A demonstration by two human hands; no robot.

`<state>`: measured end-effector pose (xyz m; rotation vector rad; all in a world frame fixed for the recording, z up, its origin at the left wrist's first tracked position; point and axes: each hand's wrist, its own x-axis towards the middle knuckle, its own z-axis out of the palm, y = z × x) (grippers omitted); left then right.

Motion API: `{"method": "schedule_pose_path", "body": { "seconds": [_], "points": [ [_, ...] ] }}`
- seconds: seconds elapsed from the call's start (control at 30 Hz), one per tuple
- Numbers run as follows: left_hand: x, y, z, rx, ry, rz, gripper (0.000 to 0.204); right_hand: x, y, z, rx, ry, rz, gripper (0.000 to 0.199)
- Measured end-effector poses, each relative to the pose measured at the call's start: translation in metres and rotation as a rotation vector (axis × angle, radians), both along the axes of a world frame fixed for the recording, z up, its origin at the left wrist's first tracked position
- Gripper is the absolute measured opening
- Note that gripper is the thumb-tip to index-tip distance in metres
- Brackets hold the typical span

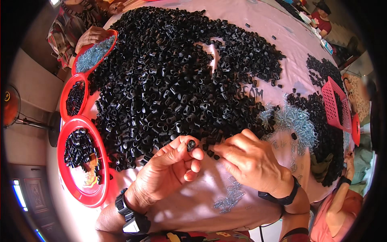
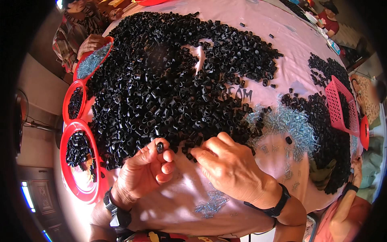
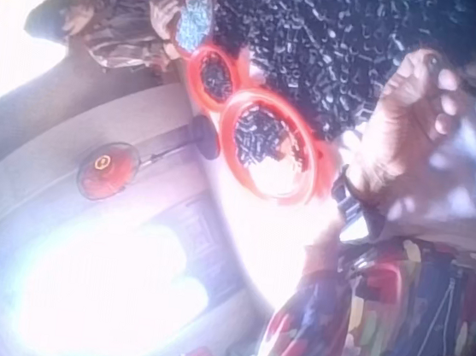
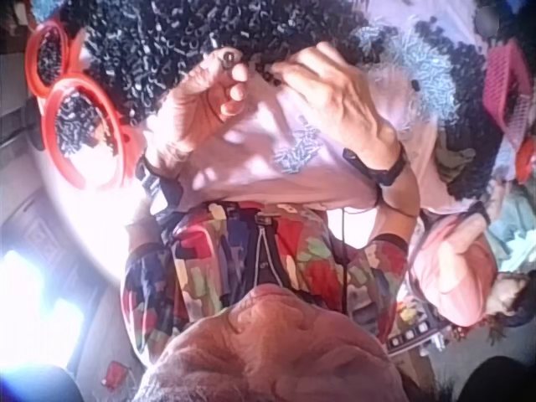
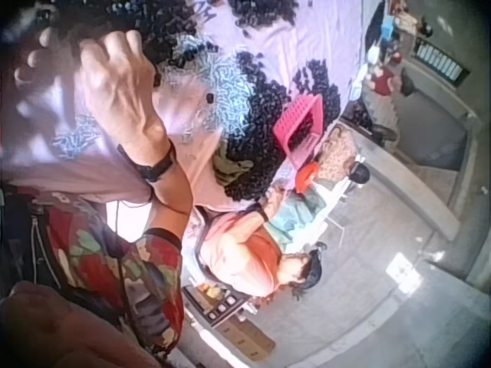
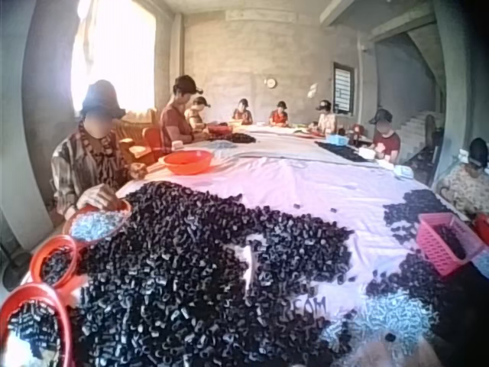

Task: The recorder is sitting at a table with a large pile of small black plastic components and is manually assembling them.

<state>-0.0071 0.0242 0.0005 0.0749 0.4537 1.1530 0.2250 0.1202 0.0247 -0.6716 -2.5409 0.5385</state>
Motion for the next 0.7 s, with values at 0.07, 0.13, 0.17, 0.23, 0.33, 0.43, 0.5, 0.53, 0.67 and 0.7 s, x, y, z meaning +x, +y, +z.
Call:
{"method": "schedule_pose_path", "body": {
  "seconds": [0.07, 0.13, 0.17, 0.23, 0.33, 0.43, 0.5, 0.53, 0.67, 0.7],
  "points": [
    [0.001, -0.002, -0.004, -0.004, 0.037, -0.024, 0.026, -0.001, -0.001, 0.002, -0.004, -0.126, 0.041, 0.034],
    [0.003, -0.003, -0.004, -0.006, 0.073, -0.051, 0.026, 0.001, 0.001, 0.001, 0.0, -0.127, 0.05, 0.033],
    [0.004, -0.003, -0.003, 0.001, 0.121, -0.061, 0.026, 0.002, 0.002, 0.0, 0.005, -0.128, 0.059, 0.033],
    [0.006, -0.003, -0.002, 0.009, 0.169, -0.072, 0.026, 0.0, 0.002, 0.0, -0.018, -0.042, 0.041, 0.031],
    [0.008, -0.005, 0.0, 0.017, 0.249, -0.079, 0.027, -0.001, 0.002, 0.002, -0.053, 0.092, 0.016, 0.026],
    [0.013, -0.008, 0.003, -0.012, 0.368, -0.114, 0.028, -0.002, -0.001, 0.005, -0.093, 0.171, 0.027, 0.024],
    [0.017, -0.009, 0.001, 0.069, 0.48, -0.126, 0.027, -0.004, -0.003, 0.005, -0.12, 0.201, 0.045, 0.026],
    [0.018, -0.009, 0.001, 0.07, 0.479, -0.127, 0.027, -0.005, -0.004, 0.005, -0.131, 0.224, 0.053, 0.027],
    [0.018, -0.009, 0.001, 0.073, 0.481, -0.124, 0.025, -0.005, -0.003, 0.004, -0.172, 0.261, 0.075, 0.033],
    [0.018, -0.009, 0.001, 0.076, 0.483, -0.126, 0.025, -0.006, -0.002, 0.003, -0.172, 0.261, 0.075, 0.033]
  ]
}}
